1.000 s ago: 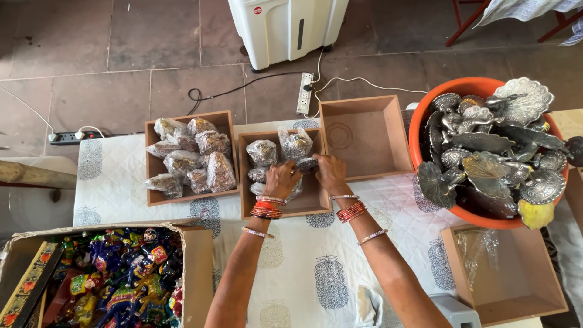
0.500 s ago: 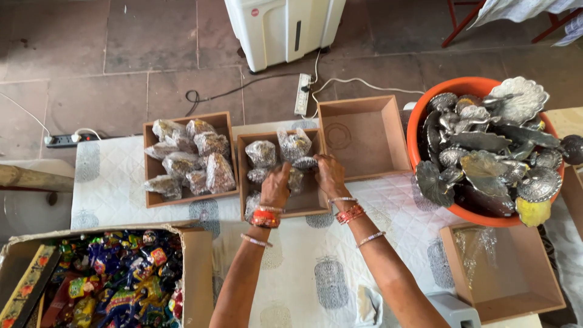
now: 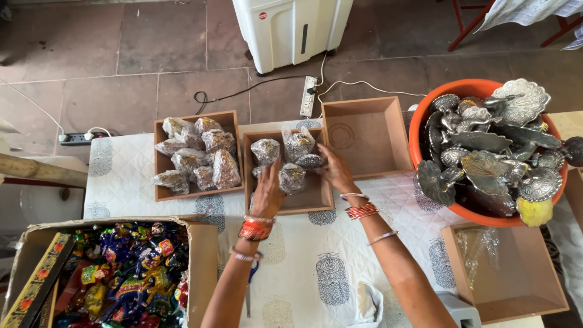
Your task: Cleaning a small figurine and wrapping it in bubble wrap for shipping.
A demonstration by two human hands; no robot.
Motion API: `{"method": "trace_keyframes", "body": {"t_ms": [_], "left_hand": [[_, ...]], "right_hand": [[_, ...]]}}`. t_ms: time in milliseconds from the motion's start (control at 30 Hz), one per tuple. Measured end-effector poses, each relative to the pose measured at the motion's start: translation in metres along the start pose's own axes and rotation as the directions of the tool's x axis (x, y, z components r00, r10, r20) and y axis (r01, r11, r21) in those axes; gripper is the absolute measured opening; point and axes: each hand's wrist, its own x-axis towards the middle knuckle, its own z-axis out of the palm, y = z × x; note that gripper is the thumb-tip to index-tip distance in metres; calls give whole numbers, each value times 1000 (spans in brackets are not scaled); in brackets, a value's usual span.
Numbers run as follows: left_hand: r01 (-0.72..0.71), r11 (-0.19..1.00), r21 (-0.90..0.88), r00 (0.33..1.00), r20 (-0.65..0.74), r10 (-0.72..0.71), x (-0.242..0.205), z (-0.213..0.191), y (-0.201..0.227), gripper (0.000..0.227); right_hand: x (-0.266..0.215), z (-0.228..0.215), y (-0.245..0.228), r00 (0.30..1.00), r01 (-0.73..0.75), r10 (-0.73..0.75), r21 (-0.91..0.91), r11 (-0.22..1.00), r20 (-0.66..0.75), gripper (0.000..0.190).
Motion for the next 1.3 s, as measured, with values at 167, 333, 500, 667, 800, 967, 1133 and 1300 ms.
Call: {"method": "trace_keyframes", "body": {"t_ms": [167,333,500,667,800,967,1133,1300], "left_hand": [[-63,991,119,998,-10,65,-51,-15,-53,86],[-9,998,69,998,67,4,-68,-39,-54,64],[-151,980,133,978,165,128,-65,-34,-64,67],[-229,959,167,939,298,172,-50,-34,-68,60],[-151,985,79,952,280,123,-30,-16,-103,29],[-255,946,203,967,64,247,-3,13,-99,34],[-275,906,322,955,-14,295,4,29,-90,38],[-266,904,335,949,-75,307,-2,26,-83,41]], "right_hand": [[-35,5,16,983,135,-110,167,977,-148,67],[-134,68,57,936,133,-40,247,960,-349,33],[-245,81,22,919,294,-281,5,956,-277,40],[-278,82,18,983,163,-130,-297,941,126,55],[-282,90,21,983,158,-94,-474,866,156,60],[-279,92,25,982,149,-68,-495,856,178,61],[-279,88,22,981,112,-22,-466,877,193,60],[-278,88,21,981,123,-37,-470,874,188,59]]}}
